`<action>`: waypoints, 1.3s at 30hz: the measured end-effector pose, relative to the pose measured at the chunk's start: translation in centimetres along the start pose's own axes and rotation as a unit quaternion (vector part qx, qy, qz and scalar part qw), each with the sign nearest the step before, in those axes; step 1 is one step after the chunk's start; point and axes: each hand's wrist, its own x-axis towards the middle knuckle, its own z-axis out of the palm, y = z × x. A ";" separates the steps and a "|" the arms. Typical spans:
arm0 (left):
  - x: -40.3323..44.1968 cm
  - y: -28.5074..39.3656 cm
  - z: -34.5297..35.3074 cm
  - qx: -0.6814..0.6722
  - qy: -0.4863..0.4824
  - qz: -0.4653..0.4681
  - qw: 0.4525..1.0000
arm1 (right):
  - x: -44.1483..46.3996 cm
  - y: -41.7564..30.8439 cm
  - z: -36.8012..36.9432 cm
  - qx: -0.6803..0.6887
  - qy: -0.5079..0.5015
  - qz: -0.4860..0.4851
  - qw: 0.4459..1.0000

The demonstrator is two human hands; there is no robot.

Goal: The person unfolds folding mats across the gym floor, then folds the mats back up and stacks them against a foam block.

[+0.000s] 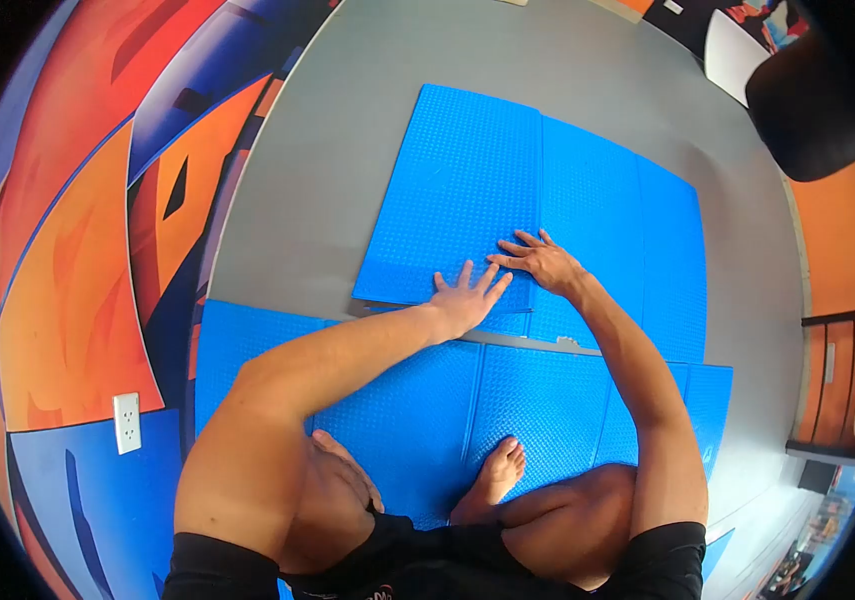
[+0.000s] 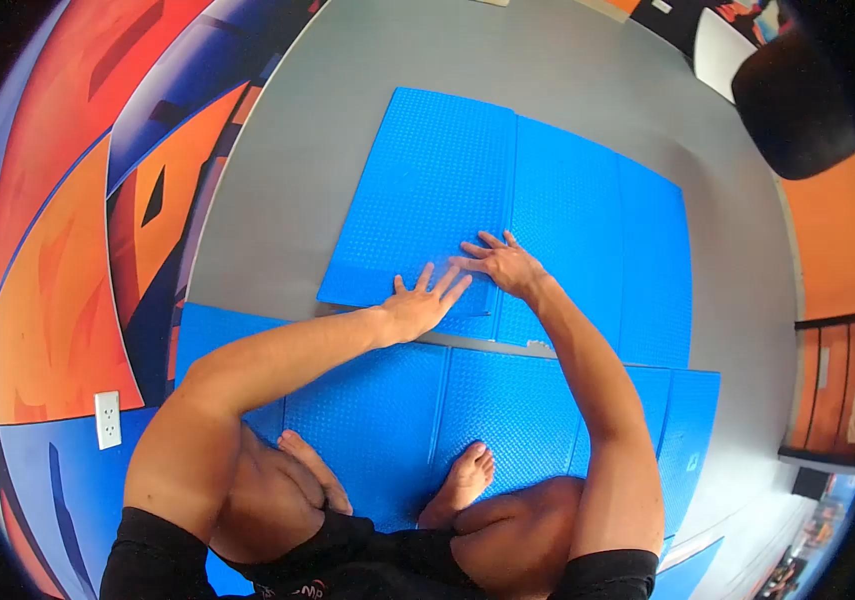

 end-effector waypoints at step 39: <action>-6.2 -5.6 0.6 -0.003 -0.033 -0.133 0.991 | 1.5 -10.2 9.2 0.025 -0.009 0.038 0.999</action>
